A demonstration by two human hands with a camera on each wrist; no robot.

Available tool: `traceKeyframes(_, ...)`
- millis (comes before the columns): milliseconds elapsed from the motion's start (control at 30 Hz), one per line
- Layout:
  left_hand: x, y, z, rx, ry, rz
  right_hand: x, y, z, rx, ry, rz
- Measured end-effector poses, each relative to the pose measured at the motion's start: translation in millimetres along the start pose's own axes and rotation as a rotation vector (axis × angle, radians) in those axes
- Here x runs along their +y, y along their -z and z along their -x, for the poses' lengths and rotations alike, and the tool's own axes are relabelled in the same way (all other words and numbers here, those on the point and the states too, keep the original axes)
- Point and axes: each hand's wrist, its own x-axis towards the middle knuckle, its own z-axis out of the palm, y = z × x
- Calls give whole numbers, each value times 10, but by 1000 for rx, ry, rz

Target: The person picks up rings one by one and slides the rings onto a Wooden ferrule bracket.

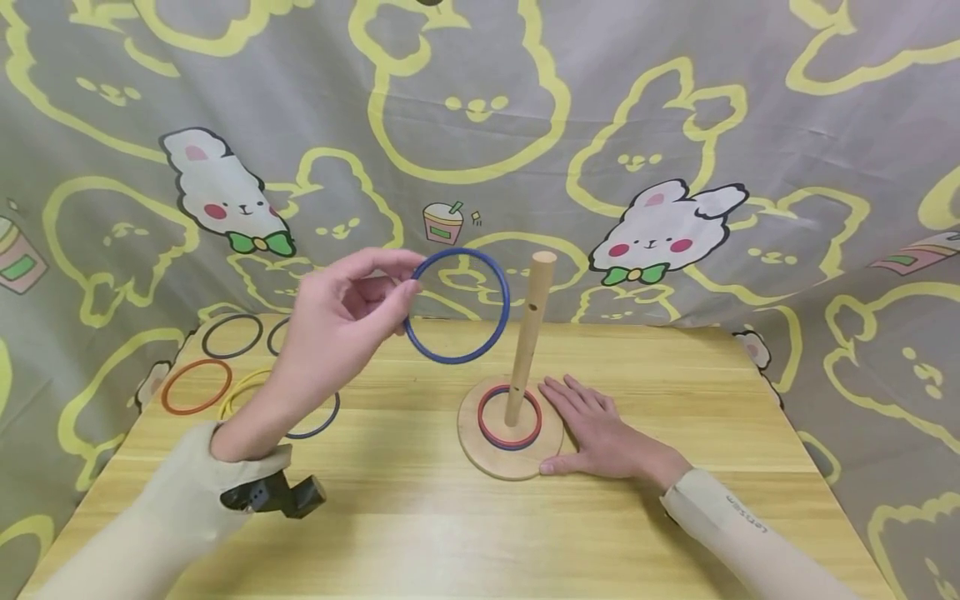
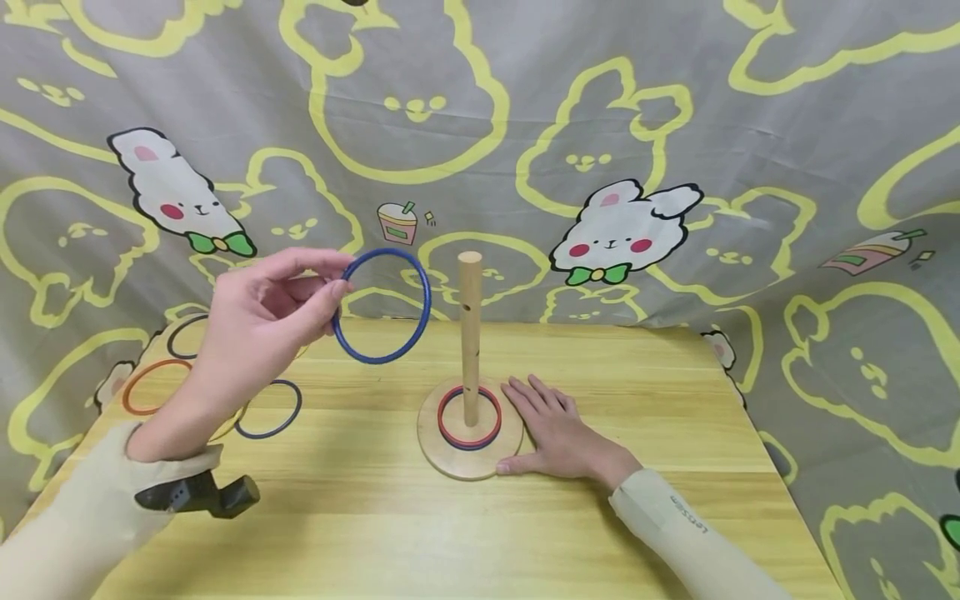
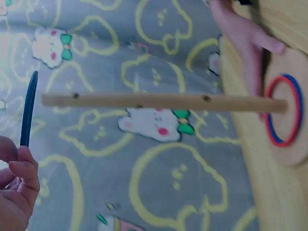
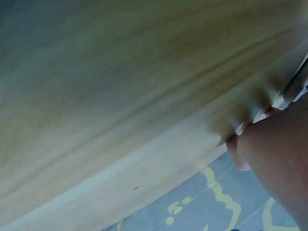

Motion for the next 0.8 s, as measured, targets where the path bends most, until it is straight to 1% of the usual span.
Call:
traceKeyframes(67,72,-53,-70,-2,1,41,0,2,5,-1,-1,-1)
traceKeyframes(167,127,-150,-159,-10,-11,96,-1,2,12,-1,-2,-3)
traceKeyframes(267,134,-256,-225,-18,-16,129,-1,-4,12,-3,1,0)
traceKeyframes(367,115,-360,-273,-37,11,158,-3,-12,5,-1,4,2)
traceKeyframes(467,74,-450,-304,-67,59,178,-4,-15,2,4,6,6)
traceKeyframes(600,-9,-531,-319,-94,104,179,-7,-10,1,5,6,7)
traceKeyframes(800,-195,-601,-272,-130,174,157,-2,-6,2,8,7,14)
